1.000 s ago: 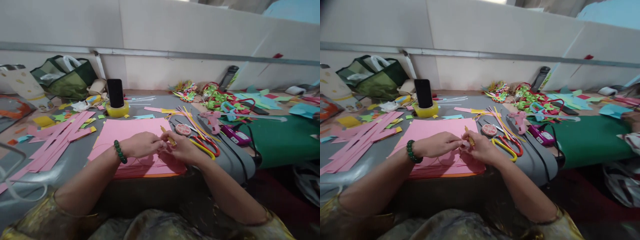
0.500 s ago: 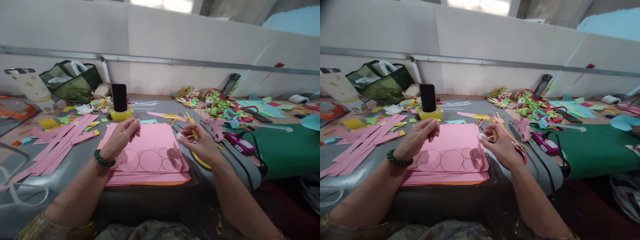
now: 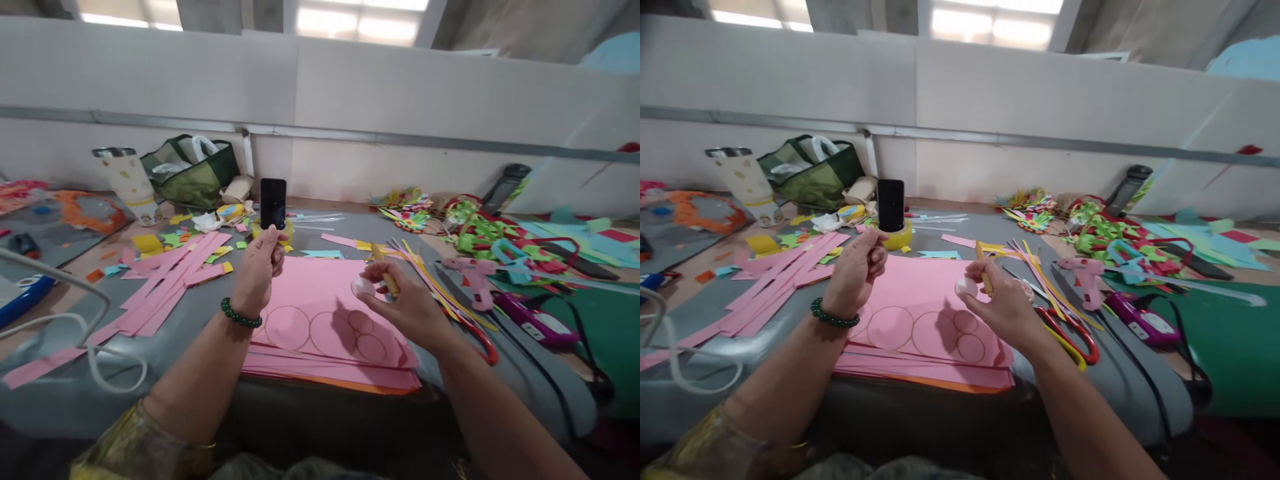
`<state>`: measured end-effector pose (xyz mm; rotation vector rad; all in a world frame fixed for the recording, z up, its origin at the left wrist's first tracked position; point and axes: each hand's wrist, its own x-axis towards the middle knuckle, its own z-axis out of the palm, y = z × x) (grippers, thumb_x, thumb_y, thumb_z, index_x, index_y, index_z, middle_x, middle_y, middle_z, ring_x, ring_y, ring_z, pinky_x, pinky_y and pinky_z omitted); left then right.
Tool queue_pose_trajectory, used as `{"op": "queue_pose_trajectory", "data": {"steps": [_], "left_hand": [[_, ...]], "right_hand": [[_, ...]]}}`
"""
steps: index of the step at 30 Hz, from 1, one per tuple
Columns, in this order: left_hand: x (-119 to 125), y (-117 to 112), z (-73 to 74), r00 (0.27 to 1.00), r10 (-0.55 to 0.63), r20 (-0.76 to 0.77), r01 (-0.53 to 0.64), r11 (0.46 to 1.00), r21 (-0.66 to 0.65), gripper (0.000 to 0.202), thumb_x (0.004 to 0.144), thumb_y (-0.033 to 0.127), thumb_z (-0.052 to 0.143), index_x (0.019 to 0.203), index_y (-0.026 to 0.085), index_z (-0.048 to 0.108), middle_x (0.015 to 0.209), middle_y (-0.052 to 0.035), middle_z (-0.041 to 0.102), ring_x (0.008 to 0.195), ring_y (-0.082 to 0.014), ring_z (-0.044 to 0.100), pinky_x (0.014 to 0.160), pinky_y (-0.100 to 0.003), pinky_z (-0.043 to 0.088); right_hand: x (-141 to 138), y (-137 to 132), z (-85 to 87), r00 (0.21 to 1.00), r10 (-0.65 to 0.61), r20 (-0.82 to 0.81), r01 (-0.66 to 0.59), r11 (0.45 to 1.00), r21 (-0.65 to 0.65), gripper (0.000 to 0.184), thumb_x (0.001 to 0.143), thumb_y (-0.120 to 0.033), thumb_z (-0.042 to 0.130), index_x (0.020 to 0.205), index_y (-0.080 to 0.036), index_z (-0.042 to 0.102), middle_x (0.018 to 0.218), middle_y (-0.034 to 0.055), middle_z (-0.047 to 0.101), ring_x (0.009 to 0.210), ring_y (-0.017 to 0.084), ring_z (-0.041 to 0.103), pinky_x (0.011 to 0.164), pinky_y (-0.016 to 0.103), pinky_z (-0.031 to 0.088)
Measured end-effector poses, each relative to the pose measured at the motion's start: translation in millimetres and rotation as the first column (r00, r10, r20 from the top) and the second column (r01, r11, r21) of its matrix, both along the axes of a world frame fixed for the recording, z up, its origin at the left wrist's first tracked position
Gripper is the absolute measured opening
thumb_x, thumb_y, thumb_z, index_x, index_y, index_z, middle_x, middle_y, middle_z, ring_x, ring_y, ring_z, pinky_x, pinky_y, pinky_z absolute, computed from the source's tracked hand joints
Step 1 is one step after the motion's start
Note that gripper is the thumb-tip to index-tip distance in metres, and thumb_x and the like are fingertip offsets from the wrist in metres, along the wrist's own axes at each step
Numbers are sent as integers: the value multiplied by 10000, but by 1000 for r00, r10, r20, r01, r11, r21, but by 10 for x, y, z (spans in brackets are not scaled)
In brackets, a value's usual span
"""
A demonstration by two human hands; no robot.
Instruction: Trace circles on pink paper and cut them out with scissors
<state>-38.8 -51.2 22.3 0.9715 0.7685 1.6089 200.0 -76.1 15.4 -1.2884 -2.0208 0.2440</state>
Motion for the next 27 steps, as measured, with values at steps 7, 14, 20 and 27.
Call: {"op": "queue_pose_trajectory", "data": {"steps": [7,14,20,27], "left_hand": [[-337,-330,260,996,83,29,-87,986,143,204,840,357,546,741,179,556,555,52,397,461,-62,364,419,-169,299],[-439,-608,127,850,134,-510,-64,986,154,223,883,351,496,819,188,634,570,45,416,530,-85,369,493,-192,307],[-87,-645,48,518,-117,-847,311,949,59,257,931,343,358,848,190,546,769,1,567,712,-130,498,660,-242,384],[-56,-582,285,248,-154,-956,451,892,-27,253,930,330,315,781,209,479,642,29,533,611,-128,482,577,-242,367]], "right_hand": [[122,-23,-177,995,40,94,-42,999,26,226,778,-329,636,959,-222,551,913,49,649,811,207,622,685,342,523],[144,-165,-60,1000,1,29,-1,1000,13,245,793,-407,625,933,-216,564,901,52,662,786,202,636,664,325,528],[61,-146,79,998,-43,46,39,995,96,208,792,-345,630,940,-226,544,924,34,666,818,190,636,709,318,505],[607,646,375,923,-310,229,299,951,83,261,731,-274,644,961,-192,552,873,43,673,787,196,629,672,287,450]]}}
